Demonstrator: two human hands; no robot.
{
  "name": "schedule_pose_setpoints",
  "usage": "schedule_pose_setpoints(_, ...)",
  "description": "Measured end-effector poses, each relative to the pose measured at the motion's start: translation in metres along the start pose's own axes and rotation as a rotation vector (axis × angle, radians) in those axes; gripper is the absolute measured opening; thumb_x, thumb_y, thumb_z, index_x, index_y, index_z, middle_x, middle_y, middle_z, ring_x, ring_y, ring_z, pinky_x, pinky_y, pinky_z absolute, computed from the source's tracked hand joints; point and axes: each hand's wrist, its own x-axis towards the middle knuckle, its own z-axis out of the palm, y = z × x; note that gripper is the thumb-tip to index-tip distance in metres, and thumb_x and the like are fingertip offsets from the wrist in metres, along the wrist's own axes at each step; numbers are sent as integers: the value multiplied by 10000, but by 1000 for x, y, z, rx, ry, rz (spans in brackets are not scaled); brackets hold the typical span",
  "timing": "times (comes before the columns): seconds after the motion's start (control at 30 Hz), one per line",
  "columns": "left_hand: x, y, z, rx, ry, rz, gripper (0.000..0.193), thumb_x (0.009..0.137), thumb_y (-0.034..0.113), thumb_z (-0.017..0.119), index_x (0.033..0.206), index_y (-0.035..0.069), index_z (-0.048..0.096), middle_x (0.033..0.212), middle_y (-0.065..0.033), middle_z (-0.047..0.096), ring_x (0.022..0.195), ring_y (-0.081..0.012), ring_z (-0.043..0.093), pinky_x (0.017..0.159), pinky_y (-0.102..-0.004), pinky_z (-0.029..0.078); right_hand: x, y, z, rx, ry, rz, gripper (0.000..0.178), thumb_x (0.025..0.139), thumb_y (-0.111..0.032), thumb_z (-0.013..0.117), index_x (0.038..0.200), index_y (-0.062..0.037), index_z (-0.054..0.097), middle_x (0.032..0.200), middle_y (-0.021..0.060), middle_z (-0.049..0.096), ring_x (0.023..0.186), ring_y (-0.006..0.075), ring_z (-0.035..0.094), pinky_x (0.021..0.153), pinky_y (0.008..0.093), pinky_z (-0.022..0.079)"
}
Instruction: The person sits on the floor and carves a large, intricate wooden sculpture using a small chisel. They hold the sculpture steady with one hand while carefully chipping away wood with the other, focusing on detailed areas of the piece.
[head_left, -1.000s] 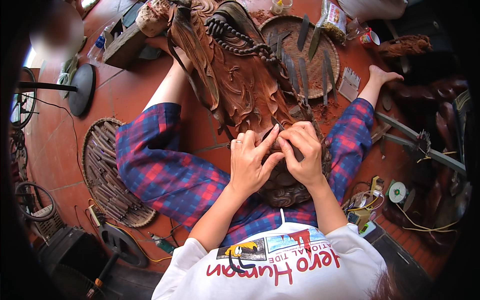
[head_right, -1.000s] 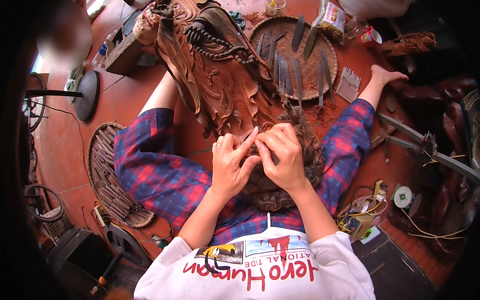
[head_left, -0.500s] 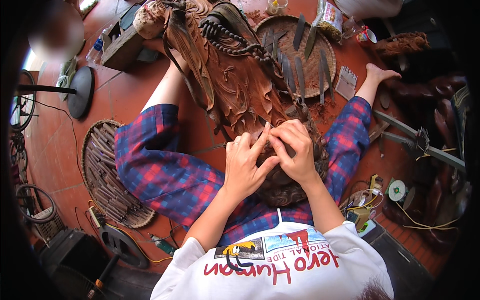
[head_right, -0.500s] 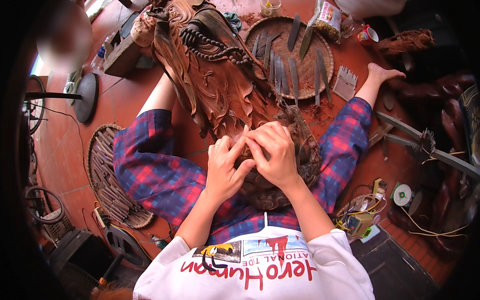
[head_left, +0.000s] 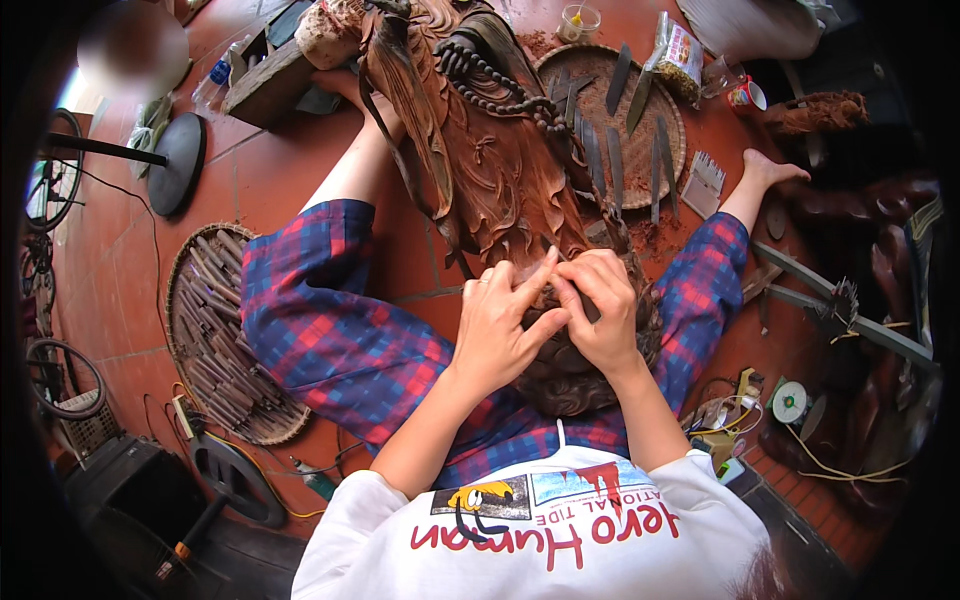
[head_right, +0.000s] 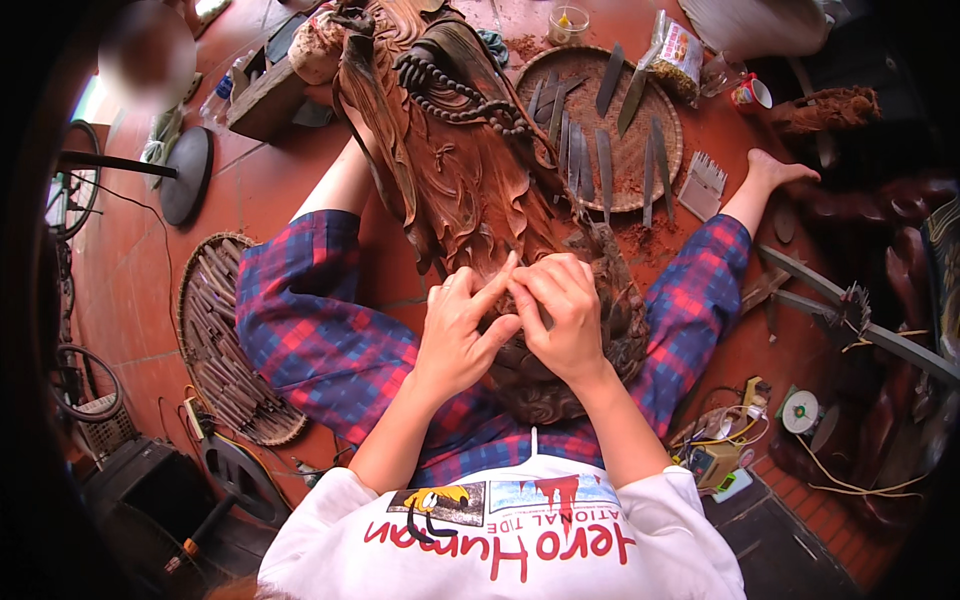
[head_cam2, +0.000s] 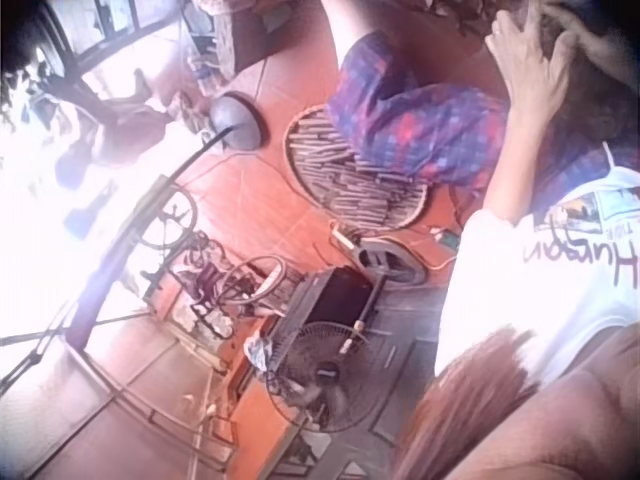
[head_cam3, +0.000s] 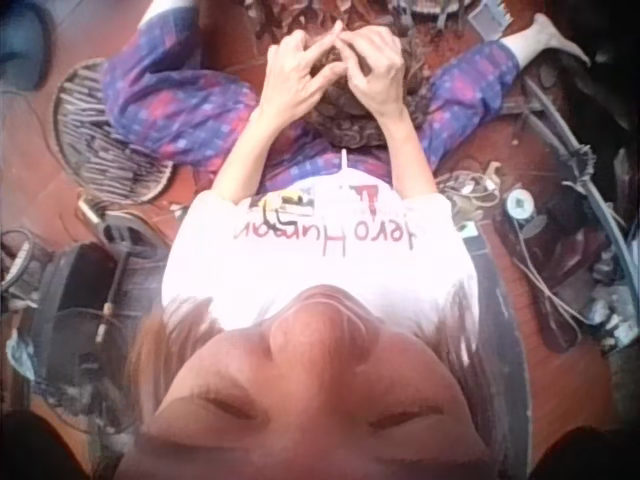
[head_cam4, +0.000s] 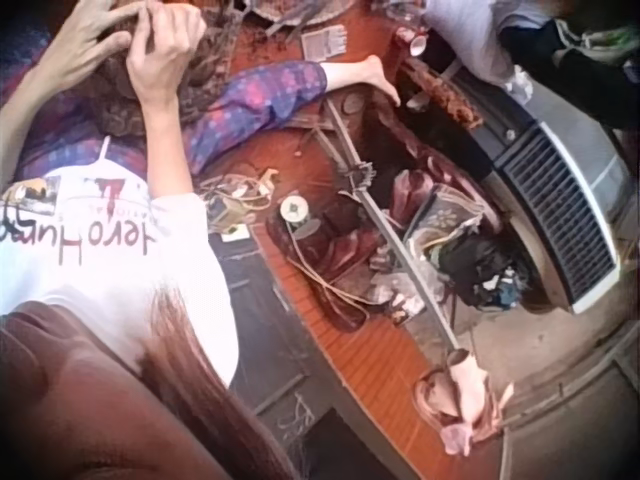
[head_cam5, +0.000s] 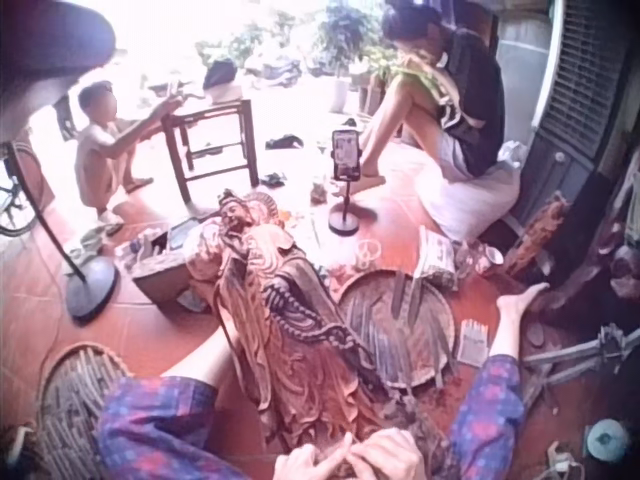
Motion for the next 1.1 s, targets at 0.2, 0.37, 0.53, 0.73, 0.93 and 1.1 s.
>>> schedule_pose_setpoints(0.2, 3, 4, 6, 65, 58, 39, 671, 936, 566, 586, 1446, 131, 572, 887, -109, 460, 862, -272, 478, 762, -392, 333, 0, -2, 0, 78, 25, 109, 94, 848, -9, 694, 940, 10, 693, 899, 138, 681, 883, 322, 622, 791, 410, 491)
schedule_pose_setpoints(0.37, -4, 4, -12, 33, -47, -53, 672, 943, 575, 573, 1455, 139, 563, 884, -98, 462, 863, -266, 483, 775, -394, 338, 11, -7, -6, -15, -116, 11, 106, 854, -55, 701, 951, -13, 703, 887, 113, 683, 884, 290, 631, 851, 401, 443)
schedule_pose_setpoints(0.53, 1, 3, 4, -3, 46, 30, 671, 935, 570, 592, 1447, 137, 571, 885, -97, 461, 838, -265, 466, 768, -383, 320, 5, -11, -9, -77, -62, 77, 100, 854, -60, 701, 948, -27, 701, 888, 102, 683, 886, 284, 636, 852, 393, 422)
schedule_pose_setpoints(0.73, -3, -1, 0, 17, 44, 25, 687, 926, 573, 599, 1445, 124, 570, 885, -97, 475, 852, -262, 475, 772, -394, 330, 10, -12, -9, -10, -121, 106, 91, 860, -52, 693, 946, -25, 700, 867, 96, 688, 870, 283, 642, 840, 388, 424)
schedule_pose_setpoints(0.93, -5, -6, -10, -15, 23, 25, 668, 919, 575, 606, 1425, 139, 595, 879, -98, 469, 849, -256, 468, 779, -398, 331, 11, -21, -5, -61, -117, 61, 95, 862, -60, 698, 949, -23, 696, 891, 104, 688, 870, 296, 635, 823, 393, 433)
schedule_pose_setpoints(1.1, -1, -1, 4, -10, 50, 54, 668, 923, 580, 594, 1417, 129, 598, 894, -95, 473, 879, -273, 476, 780, -414, 329, 6, -12, -12, -130, -112, 67, 88, 852, -50, 706, 935, -23, 699, 872, 100, 691, 859, 287, 640, 830, 390, 434)
